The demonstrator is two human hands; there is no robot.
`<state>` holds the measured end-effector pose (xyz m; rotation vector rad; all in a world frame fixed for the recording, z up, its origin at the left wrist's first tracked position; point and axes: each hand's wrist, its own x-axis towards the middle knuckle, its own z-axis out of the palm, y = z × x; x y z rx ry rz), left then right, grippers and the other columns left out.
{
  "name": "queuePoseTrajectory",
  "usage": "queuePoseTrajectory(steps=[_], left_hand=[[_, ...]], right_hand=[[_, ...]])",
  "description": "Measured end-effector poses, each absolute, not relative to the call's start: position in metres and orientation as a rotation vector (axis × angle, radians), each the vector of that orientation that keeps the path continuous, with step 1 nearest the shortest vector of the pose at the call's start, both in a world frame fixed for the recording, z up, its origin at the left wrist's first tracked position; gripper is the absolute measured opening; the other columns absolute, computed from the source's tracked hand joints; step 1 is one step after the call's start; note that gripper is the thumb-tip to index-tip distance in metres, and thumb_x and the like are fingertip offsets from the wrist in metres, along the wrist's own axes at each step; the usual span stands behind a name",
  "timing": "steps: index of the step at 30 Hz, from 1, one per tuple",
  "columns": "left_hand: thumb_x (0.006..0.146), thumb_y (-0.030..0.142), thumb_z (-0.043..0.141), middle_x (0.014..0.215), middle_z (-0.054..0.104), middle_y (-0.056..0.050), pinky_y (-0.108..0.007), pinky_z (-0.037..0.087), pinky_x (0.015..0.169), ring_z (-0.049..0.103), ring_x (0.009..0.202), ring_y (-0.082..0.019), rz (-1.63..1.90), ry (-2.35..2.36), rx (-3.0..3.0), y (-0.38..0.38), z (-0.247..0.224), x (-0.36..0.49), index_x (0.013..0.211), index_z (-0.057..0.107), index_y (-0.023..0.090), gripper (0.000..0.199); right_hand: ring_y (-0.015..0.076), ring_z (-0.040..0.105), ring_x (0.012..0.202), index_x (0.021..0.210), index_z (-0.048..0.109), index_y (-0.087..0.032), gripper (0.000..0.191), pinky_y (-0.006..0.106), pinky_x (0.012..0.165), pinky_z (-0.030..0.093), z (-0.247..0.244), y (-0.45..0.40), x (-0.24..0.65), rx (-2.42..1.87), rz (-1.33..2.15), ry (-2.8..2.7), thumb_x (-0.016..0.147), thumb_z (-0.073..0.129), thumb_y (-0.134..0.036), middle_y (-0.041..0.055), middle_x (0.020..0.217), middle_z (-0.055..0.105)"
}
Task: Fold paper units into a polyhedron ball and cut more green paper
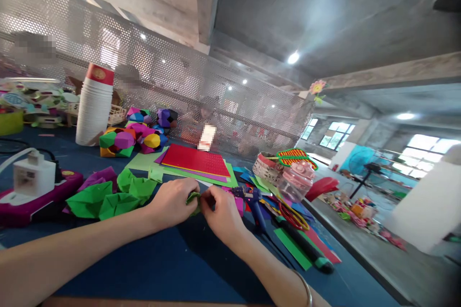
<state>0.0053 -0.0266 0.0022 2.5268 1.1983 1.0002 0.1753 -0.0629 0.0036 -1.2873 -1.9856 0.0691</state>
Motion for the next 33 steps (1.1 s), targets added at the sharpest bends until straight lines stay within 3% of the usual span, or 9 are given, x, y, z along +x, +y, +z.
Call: queuePoseTrajectory(steps=[6, 13, 18, 22, 27, 30, 33], left_hand=[[0.087, 0.015, 0.048, 0.091, 0.07, -0.007, -0.031, 0.035, 0.06, 0.067, 0.08, -0.024, 0.986, 1.15, 2.773, -0.031, 0.0, 0.004, 0.089, 0.065, 0.02, 0.017], [0.086, 0.016, 0.053, 0.087, 0.071, -0.005, -0.03, 0.036, 0.062, 0.068, 0.081, -0.023, 1.045, 1.129, 2.76, -0.029, 0.004, 0.001, 0.085, 0.065, 0.021, 0.013], [0.083, 0.013, 0.05, 0.078, 0.066, -0.005, -0.031, 0.031, 0.059, 0.062, 0.071, -0.021, 1.14, 1.094, 2.786, -0.03, 0.002, 0.002, 0.074, 0.059, 0.02, 0.014], [0.081, 0.017, 0.051, 0.073, 0.063, -0.004, -0.03, 0.033, 0.062, 0.058, 0.069, -0.02, 1.258, 1.073, 2.53, -0.027, 0.006, 0.004, 0.071, 0.058, 0.02, 0.012], [0.077, 0.024, 0.052, 0.07, 0.066, -0.001, -0.029, 0.041, 0.064, 0.061, 0.066, -0.019, 1.278, 1.15, 2.167, -0.015, 0.008, 0.003, 0.074, 0.059, 0.021, 0.008], [0.075, 0.026, 0.051, 0.074, 0.067, -0.001, -0.028, 0.045, 0.064, 0.064, 0.069, -0.019, 1.278, 1.174, 2.061, -0.008, 0.006, 0.001, 0.079, 0.059, 0.021, 0.009], [0.074, 0.026, 0.05, 0.071, 0.066, 0.0, -0.027, 0.044, 0.059, 0.063, 0.066, -0.019, 1.27, 1.176, 2.002, -0.004, 0.001, 0.001, 0.08, 0.057, 0.021, 0.011]], right_hand=[[0.0194, 0.061, 0.065, 0.076, 0.053, -0.023, 0.016, 0.028, 0.061, 0.039, 0.0, -0.063, 0.175, -1.306, -0.068, -1.984, 0.084, 0.058, -0.01, 0.0017, 0.073, 0.065], [0.022, 0.061, 0.077, 0.082, 0.051, -0.023, 0.015, 0.031, 0.066, 0.042, -0.003, -0.063, 0.177, -1.265, -0.274, -2.09, 0.088, 0.053, -0.01, 0.0047, 0.082, 0.063], [0.022, 0.06, 0.078, 0.083, 0.051, -0.022, 0.015, 0.031, 0.068, 0.042, -0.002, -0.066, 0.174, -1.226, -0.295, -2.082, 0.089, 0.052, -0.009, 0.0052, 0.083, 0.063], [0.0219, 0.062, 0.081, 0.086, 0.055, -0.022, 0.015, 0.032, 0.071, 0.043, 0.003, -0.065, 0.176, -1.197, -0.113, -2.018, 0.099, 0.047, -0.018, 0.0063, 0.087, 0.065], [0.0221, 0.066, 0.085, 0.1, 0.058, -0.022, 0.03, 0.032, 0.073, 0.045, 0.007, -0.064, 0.178, -1.222, 0.217, -1.832, 0.107, 0.036, -0.039, 0.0066, 0.092, 0.069], [0.0213, 0.067, 0.08, 0.103, 0.06, -0.021, 0.028, 0.03, 0.068, 0.046, 0.004, -0.063, 0.176, -1.241, 0.42, -1.811, 0.103, 0.045, -0.045, 0.0044, 0.087, 0.069], [0.0203, 0.068, 0.078, 0.103, 0.06, -0.02, 0.019, 0.028, 0.066, 0.049, 0.0, -0.061, 0.173, -1.193, 0.549, -1.818, 0.097, 0.058, -0.038, 0.0038, 0.086, 0.071]])
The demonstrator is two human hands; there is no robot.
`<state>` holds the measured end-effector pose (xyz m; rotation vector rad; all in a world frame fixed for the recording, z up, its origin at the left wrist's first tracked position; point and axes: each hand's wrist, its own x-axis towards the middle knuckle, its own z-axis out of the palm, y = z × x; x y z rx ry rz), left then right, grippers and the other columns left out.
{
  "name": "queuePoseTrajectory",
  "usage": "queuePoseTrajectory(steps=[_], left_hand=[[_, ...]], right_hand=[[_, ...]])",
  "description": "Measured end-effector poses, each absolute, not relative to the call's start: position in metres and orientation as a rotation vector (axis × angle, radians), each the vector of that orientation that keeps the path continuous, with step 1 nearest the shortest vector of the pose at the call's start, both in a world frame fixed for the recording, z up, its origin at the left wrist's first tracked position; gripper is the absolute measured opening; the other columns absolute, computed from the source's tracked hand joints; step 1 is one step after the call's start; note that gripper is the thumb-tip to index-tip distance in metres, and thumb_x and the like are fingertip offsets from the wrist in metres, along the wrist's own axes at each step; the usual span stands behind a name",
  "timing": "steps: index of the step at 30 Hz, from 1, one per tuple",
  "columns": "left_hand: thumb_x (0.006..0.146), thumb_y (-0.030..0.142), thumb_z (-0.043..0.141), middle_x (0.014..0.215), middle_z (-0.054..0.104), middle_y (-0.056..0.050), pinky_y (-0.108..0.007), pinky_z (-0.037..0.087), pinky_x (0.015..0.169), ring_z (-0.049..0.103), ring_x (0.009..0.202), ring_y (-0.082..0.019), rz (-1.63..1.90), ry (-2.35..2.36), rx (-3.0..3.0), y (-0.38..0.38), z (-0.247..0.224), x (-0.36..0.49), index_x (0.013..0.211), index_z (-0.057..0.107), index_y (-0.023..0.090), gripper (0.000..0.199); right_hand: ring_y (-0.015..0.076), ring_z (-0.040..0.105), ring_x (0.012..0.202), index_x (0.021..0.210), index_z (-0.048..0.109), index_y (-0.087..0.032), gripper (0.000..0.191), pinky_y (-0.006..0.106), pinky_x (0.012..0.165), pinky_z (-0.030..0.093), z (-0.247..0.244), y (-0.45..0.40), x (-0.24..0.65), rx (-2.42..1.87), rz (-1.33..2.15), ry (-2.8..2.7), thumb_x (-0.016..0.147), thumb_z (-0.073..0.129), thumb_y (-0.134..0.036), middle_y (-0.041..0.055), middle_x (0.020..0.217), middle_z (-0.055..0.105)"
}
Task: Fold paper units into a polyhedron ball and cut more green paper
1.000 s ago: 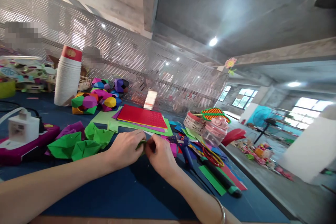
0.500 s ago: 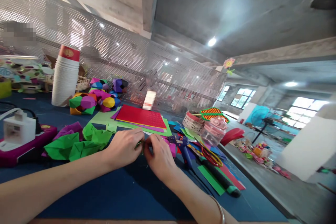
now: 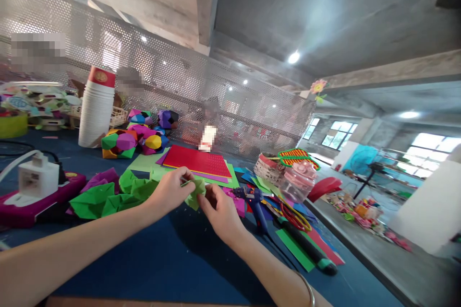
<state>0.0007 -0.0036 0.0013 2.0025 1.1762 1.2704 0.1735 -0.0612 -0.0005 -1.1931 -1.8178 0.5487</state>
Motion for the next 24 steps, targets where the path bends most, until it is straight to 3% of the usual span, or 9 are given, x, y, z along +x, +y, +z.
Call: queuePoseTrajectory(steps=[5, 11, 16, 20, 24], left_hand=[[0.069, 0.024, 0.054, 0.077, 0.066, -0.001, -0.029, 0.049, 0.064, 0.064, 0.068, -0.019, 1.239, 1.085, 2.035, -0.006, -0.004, 0.005, 0.081, 0.055, 0.022, 0.012], [0.071, 0.024, 0.057, 0.094, 0.073, -0.005, -0.033, 0.051, 0.082, 0.068, 0.089, -0.022, 1.179, 0.95, 2.125, -0.014, -0.003, 0.008, 0.099, 0.062, 0.02, 0.029], [0.074, 0.026, 0.054, 0.069, 0.066, -0.002, -0.031, 0.045, 0.067, 0.061, 0.068, -0.02, 1.143, 0.974, 2.15, -0.011, -0.002, 0.004, 0.075, 0.064, 0.02, 0.011], [0.073, 0.025, 0.054, 0.064, 0.062, 0.0, -0.03, 0.042, 0.063, 0.057, 0.064, -0.019, 1.147, 0.971, 2.148, -0.01, -0.002, 0.004, 0.07, 0.06, 0.02, 0.009], [0.07, 0.022, 0.053, 0.072, 0.066, -0.002, -0.03, 0.044, 0.068, 0.06, 0.071, -0.02, 1.13, 0.896, 2.137, -0.011, -0.003, 0.005, 0.075, 0.062, 0.019, 0.01]], right_hand=[[0.021, 0.07, 0.076, 0.102, 0.063, -0.019, 0.009, 0.029, 0.067, 0.05, 0.001, -0.056, 0.18, -1.242, 0.32, -1.852, 0.094, 0.06, -0.022, 0.0051, 0.086, 0.074], [0.0265, 0.07, 0.098, 0.111, 0.066, -0.021, 0.019, 0.034, 0.08, 0.051, 0.006, -0.057, 0.187, -1.286, -0.141, -2.081, 0.098, 0.054, -0.015, 0.0096, 0.106, 0.075], [0.0264, 0.07, 0.096, 0.117, 0.064, -0.019, 0.019, 0.035, 0.08, 0.052, 0.002, -0.059, 0.186, -1.225, -0.184, -2.081, 0.099, 0.056, -0.018, 0.0093, 0.105, 0.075], [0.0251, 0.068, 0.094, 0.103, 0.066, -0.02, 0.01, 0.034, 0.08, 0.051, 0.002, -0.059, 0.185, -1.169, -0.206, -2.033, 0.098, 0.057, -0.019, 0.008, 0.098, 0.073], [0.0216, 0.066, 0.088, 0.087, 0.066, -0.021, 0.014, 0.031, 0.078, 0.05, 0.007, -0.06, 0.184, -1.061, -0.124, -1.961, 0.094, 0.056, -0.013, 0.0066, 0.092, 0.07]])
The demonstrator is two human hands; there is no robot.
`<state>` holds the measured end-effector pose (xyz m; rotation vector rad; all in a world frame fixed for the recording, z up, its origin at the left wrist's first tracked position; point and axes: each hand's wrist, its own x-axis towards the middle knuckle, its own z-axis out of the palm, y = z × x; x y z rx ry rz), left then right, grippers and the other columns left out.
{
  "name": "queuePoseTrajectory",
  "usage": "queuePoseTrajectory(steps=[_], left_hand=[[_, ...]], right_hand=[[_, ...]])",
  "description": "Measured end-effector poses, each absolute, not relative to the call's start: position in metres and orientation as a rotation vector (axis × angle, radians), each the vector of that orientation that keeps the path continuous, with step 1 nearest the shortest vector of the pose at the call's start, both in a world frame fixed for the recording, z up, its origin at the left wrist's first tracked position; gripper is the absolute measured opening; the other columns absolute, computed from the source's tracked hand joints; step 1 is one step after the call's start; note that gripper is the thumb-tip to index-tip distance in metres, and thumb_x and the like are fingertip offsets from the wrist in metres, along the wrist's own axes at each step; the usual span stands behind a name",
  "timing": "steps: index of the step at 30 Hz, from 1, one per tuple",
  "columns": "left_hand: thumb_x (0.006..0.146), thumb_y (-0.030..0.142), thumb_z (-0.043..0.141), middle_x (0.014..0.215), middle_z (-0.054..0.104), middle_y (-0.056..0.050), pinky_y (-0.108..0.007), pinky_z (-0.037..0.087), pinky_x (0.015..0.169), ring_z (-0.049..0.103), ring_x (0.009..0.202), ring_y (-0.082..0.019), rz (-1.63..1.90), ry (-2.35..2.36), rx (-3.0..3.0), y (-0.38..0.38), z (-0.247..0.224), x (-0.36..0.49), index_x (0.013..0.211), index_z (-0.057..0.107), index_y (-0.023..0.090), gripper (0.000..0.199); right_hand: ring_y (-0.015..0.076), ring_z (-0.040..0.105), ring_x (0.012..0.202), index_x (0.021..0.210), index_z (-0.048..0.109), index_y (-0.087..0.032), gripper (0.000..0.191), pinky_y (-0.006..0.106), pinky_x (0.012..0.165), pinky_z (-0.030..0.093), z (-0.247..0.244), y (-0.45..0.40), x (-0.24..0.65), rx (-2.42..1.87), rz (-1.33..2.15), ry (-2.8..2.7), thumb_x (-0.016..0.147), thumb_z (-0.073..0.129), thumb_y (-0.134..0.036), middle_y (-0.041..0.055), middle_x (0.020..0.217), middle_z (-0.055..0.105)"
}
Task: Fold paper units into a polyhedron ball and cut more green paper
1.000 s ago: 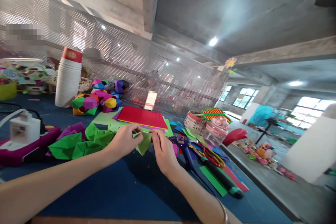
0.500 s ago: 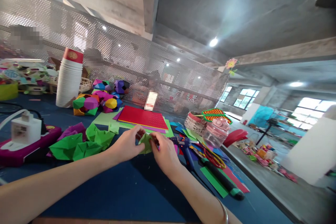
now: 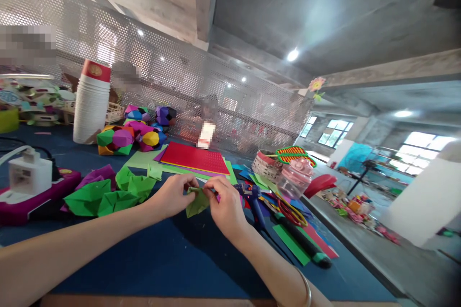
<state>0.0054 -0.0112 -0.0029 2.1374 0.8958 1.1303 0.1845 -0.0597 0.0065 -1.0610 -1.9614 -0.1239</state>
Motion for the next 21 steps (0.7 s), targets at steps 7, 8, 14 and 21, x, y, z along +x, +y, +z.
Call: queuePoseTrajectory(steps=[7, 8, 14, 21], left_hand=[[0.07, 0.026, 0.056, 0.074, 0.069, 0.0, -0.029, 0.045, 0.069, 0.061, 0.073, -0.019, 1.019, 0.804, 2.034, -0.01, -0.005, 0.006, 0.083, 0.071, 0.018, 0.021], [0.07, 0.028, 0.057, 0.071, 0.068, 0.0, -0.028, 0.046, 0.066, 0.061, 0.069, -0.019, 1.006, 0.809, 1.997, -0.009, -0.006, 0.005, 0.082, 0.071, 0.018, 0.021], [0.068, 0.035, 0.061, 0.058, 0.062, 0.003, -0.025, 0.044, 0.051, 0.059, 0.055, -0.017, 0.95, 0.867, 1.76, -0.003, -0.005, 0.003, 0.08, 0.066, 0.017, 0.022], [0.066, 0.027, 0.066, 0.05, 0.055, 0.006, -0.023, 0.039, 0.048, 0.054, 0.05, -0.014, 0.966, 0.912, 1.664, -0.004, -0.004, 0.003, 0.075, 0.07, 0.018, 0.014]], right_hand=[[0.0206, 0.066, 0.082, 0.081, 0.066, -0.019, 0.016, 0.031, 0.073, 0.049, 0.01, -0.054, 0.187, -1.178, 0.158, -1.88, 0.093, 0.058, -0.025, 0.0069, 0.087, 0.069], [0.0209, 0.066, 0.083, 0.085, 0.067, -0.019, 0.017, 0.031, 0.073, 0.05, 0.013, -0.055, 0.187, -1.205, 0.21, -1.866, 0.095, 0.057, -0.03, 0.0075, 0.09, 0.07], [0.0191, 0.066, 0.086, 0.108, 0.066, -0.022, 0.031, 0.029, 0.075, 0.054, 0.046, -0.097, 0.204, -1.27, 0.446, -1.791, 0.099, 0.052, -0.048, 0.006, 0.101, 0.07], [0.0235, 0.068, 0.076, 0.091, 0.068, -0.023, 0.032, 0.036, 0.073, 0.053, 0.032, -0.138, 0.289, -1.721, 0.056, -1.82, 0.093, 0.057, -0.053, 0.0069, 0.085, 0.073]])
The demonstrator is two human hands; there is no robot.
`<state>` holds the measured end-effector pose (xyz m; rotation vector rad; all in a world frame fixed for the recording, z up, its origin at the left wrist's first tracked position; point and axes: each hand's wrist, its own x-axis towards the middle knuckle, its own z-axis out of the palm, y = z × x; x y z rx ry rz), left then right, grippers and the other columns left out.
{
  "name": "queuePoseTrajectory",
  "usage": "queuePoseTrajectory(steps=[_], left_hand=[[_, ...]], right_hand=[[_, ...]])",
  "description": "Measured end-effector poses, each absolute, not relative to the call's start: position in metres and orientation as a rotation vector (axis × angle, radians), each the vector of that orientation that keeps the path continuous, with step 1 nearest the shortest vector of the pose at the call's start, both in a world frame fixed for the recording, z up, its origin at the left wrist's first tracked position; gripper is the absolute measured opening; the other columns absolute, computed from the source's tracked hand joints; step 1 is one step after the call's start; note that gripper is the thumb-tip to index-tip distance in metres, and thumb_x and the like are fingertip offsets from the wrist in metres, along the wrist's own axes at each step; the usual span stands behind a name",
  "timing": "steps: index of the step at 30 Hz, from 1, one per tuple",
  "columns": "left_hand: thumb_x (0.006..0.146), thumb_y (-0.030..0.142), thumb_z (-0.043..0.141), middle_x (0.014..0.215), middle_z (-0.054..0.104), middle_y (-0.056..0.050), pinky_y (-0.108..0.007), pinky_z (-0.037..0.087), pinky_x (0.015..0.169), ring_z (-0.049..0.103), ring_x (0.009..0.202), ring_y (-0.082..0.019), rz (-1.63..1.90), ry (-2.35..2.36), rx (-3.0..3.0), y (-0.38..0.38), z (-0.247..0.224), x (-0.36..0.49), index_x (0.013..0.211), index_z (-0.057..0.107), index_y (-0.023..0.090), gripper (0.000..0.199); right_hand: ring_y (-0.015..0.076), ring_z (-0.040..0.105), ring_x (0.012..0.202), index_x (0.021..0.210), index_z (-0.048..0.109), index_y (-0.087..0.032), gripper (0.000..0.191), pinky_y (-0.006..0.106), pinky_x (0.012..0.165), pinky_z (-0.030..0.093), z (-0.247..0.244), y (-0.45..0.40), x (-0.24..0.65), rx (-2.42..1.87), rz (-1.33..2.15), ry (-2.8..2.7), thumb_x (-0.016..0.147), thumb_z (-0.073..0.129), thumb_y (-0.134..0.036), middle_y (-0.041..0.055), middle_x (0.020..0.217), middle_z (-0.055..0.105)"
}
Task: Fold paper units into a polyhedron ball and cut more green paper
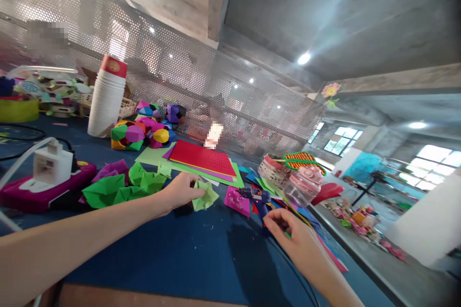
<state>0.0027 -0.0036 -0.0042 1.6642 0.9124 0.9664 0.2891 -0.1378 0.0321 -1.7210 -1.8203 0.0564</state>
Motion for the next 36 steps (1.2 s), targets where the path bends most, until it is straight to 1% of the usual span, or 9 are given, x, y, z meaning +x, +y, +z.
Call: queuePoseTrajectory(steps=[4, 10, 13, 15, 17, 19, 21, 26, 36], left_hand=[[0.066, 0.029, 0.068, 0.055, 0.06, 0.004, -0.023, 0.04, 0.049, 0.055, 0.052, -0.014, 0.968, 0.895, 1.654, -0.001, -0.008, 0.004, 0.074, 0.07, 0.018, 0.014], [0.067, 0.028, 0.068, 0.054, 0.061, 0.004, -0.023, 0.039, 0.048, 0.054, 0.051, -0.013, 0.986, 0.895, 1.646, 0.001, -0.003, -0.001, 0.075, 0.071, 0.017, 0.014], [0.068, 0.029, 0.069, 0.056, 0.064, 0.004, -0.023, 0.04, 0.048, 0.057, 0.052, -0.014, 0.989, 0.91, 1.613, 0.0, 0.0, -0.003, 0.077, 0.071, 0.017, 0.015], [0.068, 0.029, 0.07, 0.057, 0.065, 0.004, -0.023, 0.041, 0.047, 0.059, 0.053, -0.015, 0.991, 0.916, 1.59, -0.001, 0.002, -0.003, 0.076, 0.071, 0.017, 0.014], [0.068, 0.028, 0.069, 0.058, 0.066, 0.003, -0.023, 0.043, 0.048, 0.061, 0.054, -0.015, 0.99, 0.915, 1.564, -0.001, 0.003, -0.002, 0.076, 0.07, 0.017, 0.014], [0.068, 0.027, 0.068, 0.06, 0.067, 0.002, -0.024, 0.045, 0.049, 0.063, 0.054, -0.015, 0.992, 0.909, 1.538, 0.0, 0.003, -0.002, 0.075, 0.068, 0.017, 0.012], [0.068, 0.026, 0.067, 0.06, 0.067, 0.002, -0.025, 0.046, 0.05, 0.064, 0.055, -0.015, 1.0, 0.903, 1.52, 0.002, 0.004, -0.003, 0.072, 0.065, 0.018, 0.009], [0.066, 0.025, 0.068, 0.06, 0.067, 0.002, -0.024, 0.045, 0.051, 0.063, 0.055, -0.015, 1.021, 0.888, 1.54, 0.006, 0.001, -0.005, 0.072, 0.068, 0.018, 0.008], [0.065, 0.024, 0.066, 0.063, 0.071, 0.0, -0.026, 0.049, 0.055, 0.066, 0.058, -0.017, 1.037, 0.868, 1.63, 0.01, -0.005, -0.006, 0.069, 0.07, 0.018, 0.009]], right_hand=[[0.0299, 0.07, 0.09, 0.105, 0.069, -0.019, 0.046, 0.042, 0.082, 0.055, 0.026, -0.119, 0.315, -1.861, 0.016, -1.715, 0.082, 0.065, -0.058, 0.0113, 0.098, 0.075], [0.03, 0.072, 0.091, 0.104, 0.075, -0.018, 0.043, 0.042, 0.083, 0.056, 0.031, -0.077, 0.302, -1.804, 0.453, -1.803, 0.083, 0.068, -0.054, 0.0075, 0.095, 0.078], [0.0319, 0.071, 0.095, 0.109, 0.076, -0.018, 0.043, 0.045, 0.088, 0.055, 0.033, -0.06, 0.291, -1.729, 0.356, -1.813, 0.083, 0.067, -0.052, 0.0072, 0.096, 0.078], [0.0318, 0.07, 0.092, 0.099, 0.077, -0.019, 0.039, 0.045, 0.088, 0.054, 0.039, -0.053, 0.279, -1.645, 0.254, -1.831, 0.086, 0.062, -0.053, 0.0073, 0.09, 0.077], [0.0289, 0.068, 0.086, 0.086, 0.074, -0.021, 0.038, 0.042, 0.083, 0.055, 0.046, -0.051, 0.262, -1.508, 0.181, -1.863, 0.09, 0.057, -0.054, 0.0057, 0.083, 0.074], [0.0245, 0.065, 0.076, 0.082, 0.071, -0.022, 0.037, 0.037, 0.074, 0.055, 0.05, -0.053, 0.245, -1.399, 0.159, -1.907, 0.094, 0.054, -0.053, 0.0035, 0.078, 0.071], [0.0218, 0.063, 0.073, 0.083, 0.068, -0.022, 0.033, 0.034, 0.069, 0.053, 0.05, -0.058, 0.231, -1.311, 0.108, -1.975, 0.095, 0.055, -0.05, 0.0029, 0.078, 0.068], [0.0209, 0.062, 0.08, 0.089, 0.063, -0.023, 0.017, 0.034, 0.076, 0.051, 0.034, -0.071, 0.224, -1.162, -0.164, -2.157, 0.097, 0.059, -0.037, 0.0036, 0.085, 0.066], [0.0223, 0.062, 0.078, 0.083, 0.061, -0.025, 0.02, 0.038, 0.077, 0.052, 0.024, -0.076, 0.229, -1.111, -0.282, -2.211, 0.098, 0.057, -0.038, 0.0048, 0.082, 0.066]])
